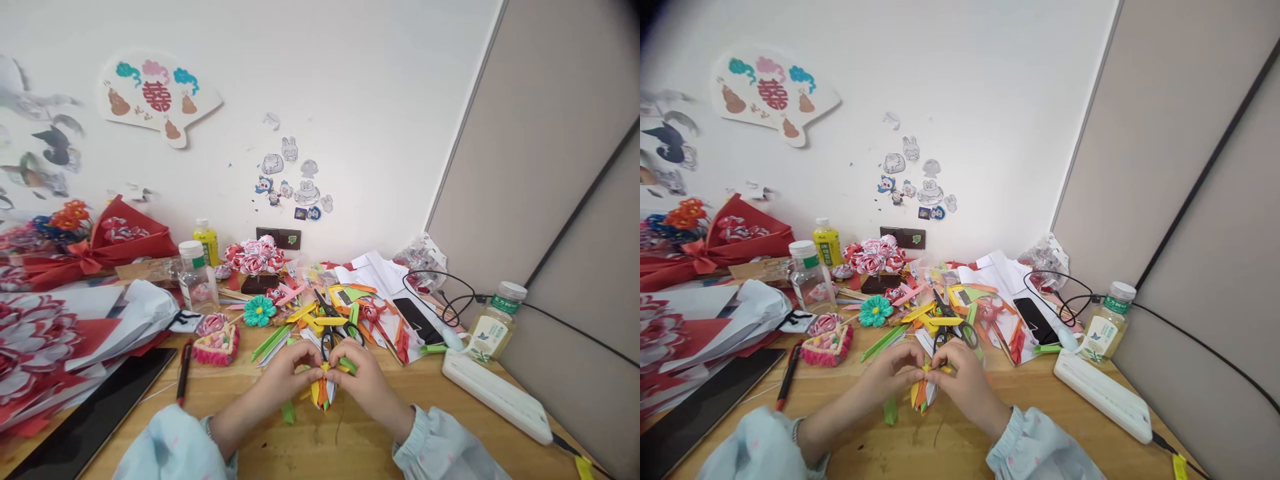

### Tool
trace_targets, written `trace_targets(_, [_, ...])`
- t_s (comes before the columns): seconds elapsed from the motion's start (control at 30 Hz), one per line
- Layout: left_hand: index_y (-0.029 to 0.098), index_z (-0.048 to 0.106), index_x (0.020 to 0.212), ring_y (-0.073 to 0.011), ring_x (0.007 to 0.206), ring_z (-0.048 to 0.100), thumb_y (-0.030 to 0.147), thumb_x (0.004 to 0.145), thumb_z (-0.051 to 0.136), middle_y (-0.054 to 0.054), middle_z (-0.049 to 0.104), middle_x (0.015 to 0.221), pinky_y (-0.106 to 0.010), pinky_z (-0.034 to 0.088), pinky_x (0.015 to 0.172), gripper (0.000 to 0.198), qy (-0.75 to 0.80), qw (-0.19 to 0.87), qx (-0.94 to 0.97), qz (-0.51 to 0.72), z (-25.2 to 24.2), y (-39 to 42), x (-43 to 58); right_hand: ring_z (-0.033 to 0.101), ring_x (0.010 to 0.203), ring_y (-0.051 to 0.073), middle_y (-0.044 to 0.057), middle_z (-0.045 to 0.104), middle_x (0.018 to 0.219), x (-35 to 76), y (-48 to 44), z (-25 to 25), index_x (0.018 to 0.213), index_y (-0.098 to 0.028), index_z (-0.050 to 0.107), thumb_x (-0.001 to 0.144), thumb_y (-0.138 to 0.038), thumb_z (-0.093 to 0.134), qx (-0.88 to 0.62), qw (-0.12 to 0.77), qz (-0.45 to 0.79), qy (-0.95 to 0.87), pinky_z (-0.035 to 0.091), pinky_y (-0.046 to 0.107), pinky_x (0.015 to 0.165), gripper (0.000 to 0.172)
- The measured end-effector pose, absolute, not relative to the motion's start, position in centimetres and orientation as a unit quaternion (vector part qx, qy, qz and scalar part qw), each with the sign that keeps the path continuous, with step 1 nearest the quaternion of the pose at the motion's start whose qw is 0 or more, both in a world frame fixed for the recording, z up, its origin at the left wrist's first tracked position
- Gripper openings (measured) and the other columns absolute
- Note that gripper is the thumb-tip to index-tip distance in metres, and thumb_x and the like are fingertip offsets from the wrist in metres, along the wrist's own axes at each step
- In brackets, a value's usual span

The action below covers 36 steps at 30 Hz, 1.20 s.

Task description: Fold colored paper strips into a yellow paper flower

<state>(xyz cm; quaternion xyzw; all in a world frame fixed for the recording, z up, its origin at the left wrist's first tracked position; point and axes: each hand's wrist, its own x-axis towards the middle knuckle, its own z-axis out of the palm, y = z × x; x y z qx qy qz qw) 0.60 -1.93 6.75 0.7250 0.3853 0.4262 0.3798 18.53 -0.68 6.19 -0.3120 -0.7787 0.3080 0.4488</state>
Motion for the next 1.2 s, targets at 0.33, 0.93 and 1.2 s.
trace_targets(0.33, [0.015,0.053,0.068,-0.0106,0.058,0.043,0.030,0.070,0.062,0.005,0.048,0.061,-0.021,0.033,0.053,0.017,0.460,0.417,0.706,0.340,6.1,-1.7,0.8,0.055,0.066,0.014,-0.001,0.059,0.070,18.4,0.8,4.0,0.072,-0.017,0.058,0.067,-0.035,0.073,-0.334,0.374,0.500,-0.706,0.042,0.024,0.060,0.023])
trace_targets(0.93, [0.016,0.052,0.064,-0.0108,0.057,0.048,0.023,0.067,0.061,0.004,0.053,0.061,-0.022,0.036,0.053,0.011,0.463,0.415,0.699,0.354,5.3,-1.4,0.7,0.054,0.063,0.012,-0.003,0.057,0.066,17.8,0.4,4.1,0.070,-0.018,0.056,0.066,-0.015,0.064,-0.357,0.378,0.477,-0.708,0.039,0.022,0.057,0.010])
trace_targets(1.2, [0.015,0.060,0.068,-0.0113,0.058,0.054,0.027,0.062,0.065,0.004,0.059,0.059,-0.022,0.042,0.056,0.014,0.488,0.458,0.671,0.319,5.7,-1.4,0.6,0.057,0.070,0.015,-0.001,0.061,0.071,17.9,0.5,4.0,0.072,-0.018,0.060,0.067,-0.019,0.066,-0.376,0.384,0.453,-0.712,0.042,0.024,0.062,0.008])
